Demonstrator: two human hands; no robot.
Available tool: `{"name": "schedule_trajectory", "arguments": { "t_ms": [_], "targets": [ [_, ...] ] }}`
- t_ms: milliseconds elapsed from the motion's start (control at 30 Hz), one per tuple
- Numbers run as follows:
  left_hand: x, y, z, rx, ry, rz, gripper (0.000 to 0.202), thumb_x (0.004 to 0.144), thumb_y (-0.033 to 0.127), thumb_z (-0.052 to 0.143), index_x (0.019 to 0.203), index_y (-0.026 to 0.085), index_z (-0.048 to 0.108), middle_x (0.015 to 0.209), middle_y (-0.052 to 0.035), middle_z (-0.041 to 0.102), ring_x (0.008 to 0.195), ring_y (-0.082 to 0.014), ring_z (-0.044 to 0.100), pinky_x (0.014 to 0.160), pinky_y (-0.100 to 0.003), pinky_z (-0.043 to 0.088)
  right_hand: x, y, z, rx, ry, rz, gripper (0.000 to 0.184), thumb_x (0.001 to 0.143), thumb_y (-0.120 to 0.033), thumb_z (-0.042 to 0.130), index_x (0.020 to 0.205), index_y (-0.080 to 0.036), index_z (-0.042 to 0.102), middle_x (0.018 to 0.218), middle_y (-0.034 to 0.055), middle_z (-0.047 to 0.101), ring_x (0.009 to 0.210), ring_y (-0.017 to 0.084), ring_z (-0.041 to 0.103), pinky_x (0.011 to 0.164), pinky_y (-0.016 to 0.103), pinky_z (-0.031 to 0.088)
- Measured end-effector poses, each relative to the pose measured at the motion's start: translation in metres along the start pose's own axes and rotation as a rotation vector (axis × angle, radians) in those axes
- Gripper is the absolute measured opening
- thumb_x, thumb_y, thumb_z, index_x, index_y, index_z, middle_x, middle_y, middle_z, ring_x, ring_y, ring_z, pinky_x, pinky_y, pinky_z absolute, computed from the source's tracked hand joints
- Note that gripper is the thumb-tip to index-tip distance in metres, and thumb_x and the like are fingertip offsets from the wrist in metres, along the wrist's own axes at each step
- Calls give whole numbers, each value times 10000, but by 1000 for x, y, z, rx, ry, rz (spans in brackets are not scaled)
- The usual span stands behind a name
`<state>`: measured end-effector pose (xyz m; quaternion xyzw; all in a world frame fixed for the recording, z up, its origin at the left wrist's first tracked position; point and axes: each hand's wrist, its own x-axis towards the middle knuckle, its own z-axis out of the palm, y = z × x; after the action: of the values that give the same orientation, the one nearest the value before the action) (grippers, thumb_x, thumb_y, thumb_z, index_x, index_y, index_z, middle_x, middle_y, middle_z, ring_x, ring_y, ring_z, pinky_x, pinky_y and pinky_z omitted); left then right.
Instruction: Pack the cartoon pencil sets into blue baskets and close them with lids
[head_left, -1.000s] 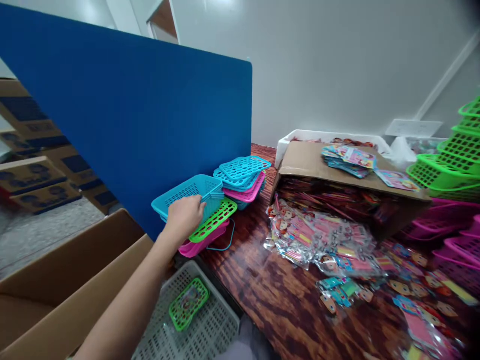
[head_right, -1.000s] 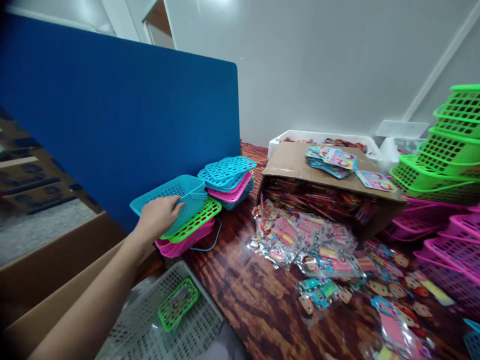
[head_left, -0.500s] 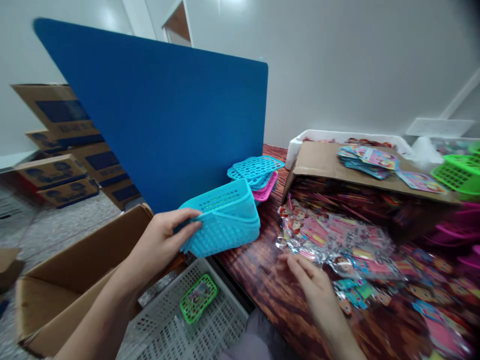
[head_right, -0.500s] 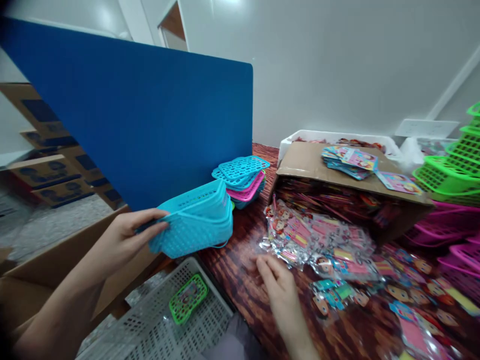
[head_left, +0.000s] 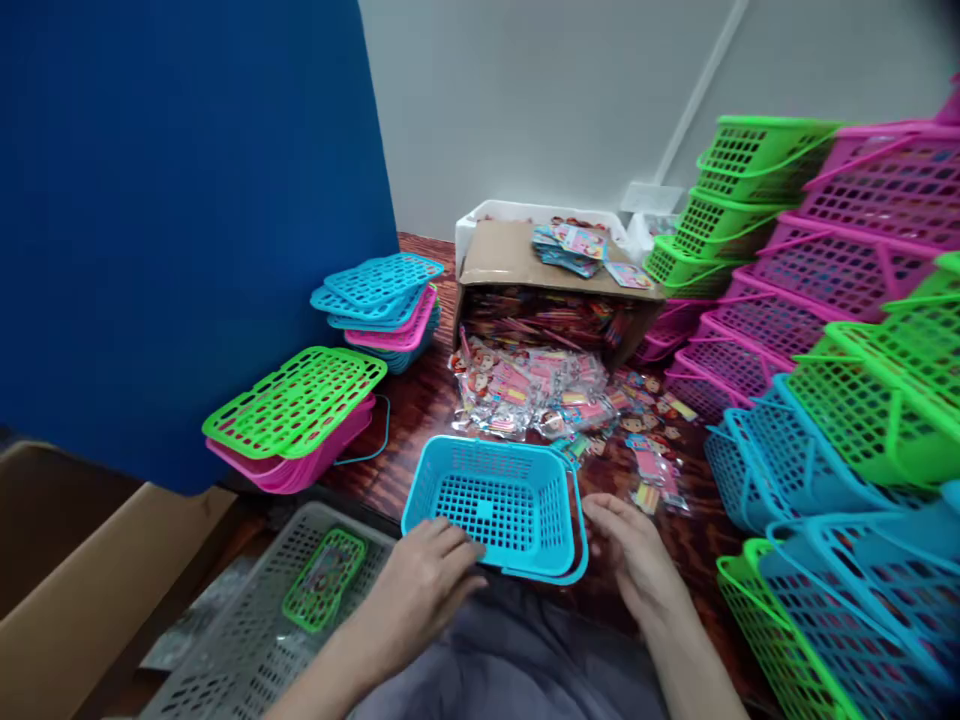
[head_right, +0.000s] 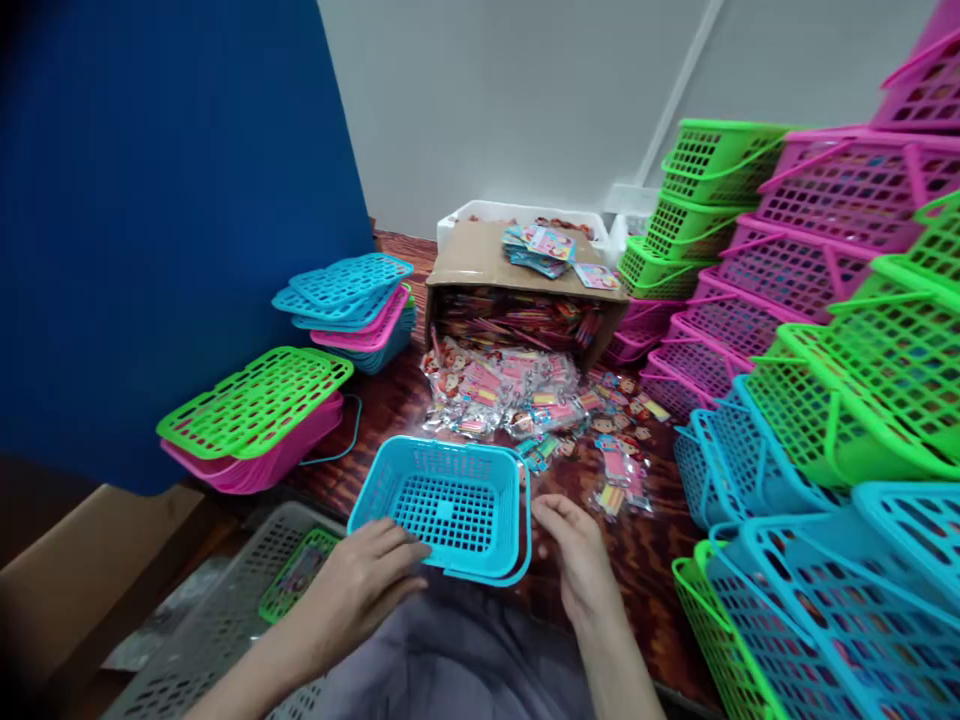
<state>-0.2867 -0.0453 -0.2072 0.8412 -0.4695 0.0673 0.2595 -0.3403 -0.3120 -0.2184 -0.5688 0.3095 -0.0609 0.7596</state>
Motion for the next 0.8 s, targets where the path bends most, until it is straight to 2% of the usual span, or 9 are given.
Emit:
{"name": "schedule_trajectory", "arguments": {
  "t_ms": [67, 167, 233, 300, 367, 500, 633, 700, 800],
  "targets": [
    [0, -4, -10, -48, 124, -104, 206, 985, 367, 507, 1079, 217, 613, 967, -69, 672, 902, -220, 621, 794, -351, 502, -4, -4, 0, 15, -21, -24, 364, 598, -456, 835, 758, -178, 662, 652, -11, 619, 556, 123, 532, 471, 220, 377],
    [6, -20, -23, 69, 272, -481, 350, 976, 465, 478, 1175, 189, 558, 1099, -121, 653, 1003, -273, 630, 850, -401, 489, -5, -7, 5, -47, 24, -127, 378, 597, -450, 845, 793, -182, 667, 705, -6, 642, 620, 135, 565, 530, 232, 431],
    [13, -34, -26, 138, 137, -741, 497, 937, 551, 494, 1242, 160, 519, 1065, -132, 670, 946, -310, 656, 780, -409, 492, -3, -5, 9, -51, 16, -160, 406, 587, -434, 857, 839, -181, 664, 731, 0, 661, 664, 148, 594, 601, 251, 473],
    [19, -45, -25, 94, -81, -869, 509, 918, 566, 502, 1216, 156, 552, 956, -107, 702, 865, -313, 678, 720, -377, 484, -1, -2, 13, -19, -25, -155, 461, 603, -429, 849, 938, -184, 649, 730, -4, 664, 666, 154, 607, 643, 271, 490],
    [24, -52, -23, -4, -206, -860, 379, 932, 494, 494, 1112, 185, 622, 890, -77, 716, 842, -284, 685, 715, -332, 471, 0, -2, 15, -32, -43, -167, 492, 624, -436, 829, 998, -187, 628, 734, -4, 663, 660, 161, 612, 654, 284, 494],
    [24, -50, -20, -39, -167, -806, 232, 931, 362, 494, 976, 221, 673, 882, -46, 718, 849, -237, 670, 719, -279, 442, -4, -10, 16, -414, 35, -417, 312, 770, -448, 681, 948, -193, 660, 868, 48, 670, 779, 200, 624, 718, 316, 495],
    [22, -38, -18, 28, 30, -744, 253, 940, 375, 484, 896, 196, 657, 846, -50, 670, 804, -216, 631, 730, -289, 435, -16, -23, 24, -842, 204, -735, 279, 872, -399, 550, 1029, -216, 690, 938, 70, 647, 815, 217, 605, 761, 352, 472],
    [20, -32, -15, 8, 187, -663, 270, 959, 391, 474, 945, 188, 651, 856, -50, 639, 803, -209, 614, 749, -298, 448, -24, -28, 29, -789, 170, -758, 280, 881, -382, 551, 1083, -225, 667, 954, 70, 663, 839, 219, 629, 773, 351, 491],
    [15, -26, -6, -9, 413, -543, 245, 974, 357, 492, 1064, 176, 631, 894, -50, 614, 833, -199, 605, 755, -288, 464, -32, -26, 31, -487, 25, -627, 248, 851, -370, 613, 1056, -229, 612, 937, 58, 695, 826, 208, 674, 730, 320, 545]
  ]
}}
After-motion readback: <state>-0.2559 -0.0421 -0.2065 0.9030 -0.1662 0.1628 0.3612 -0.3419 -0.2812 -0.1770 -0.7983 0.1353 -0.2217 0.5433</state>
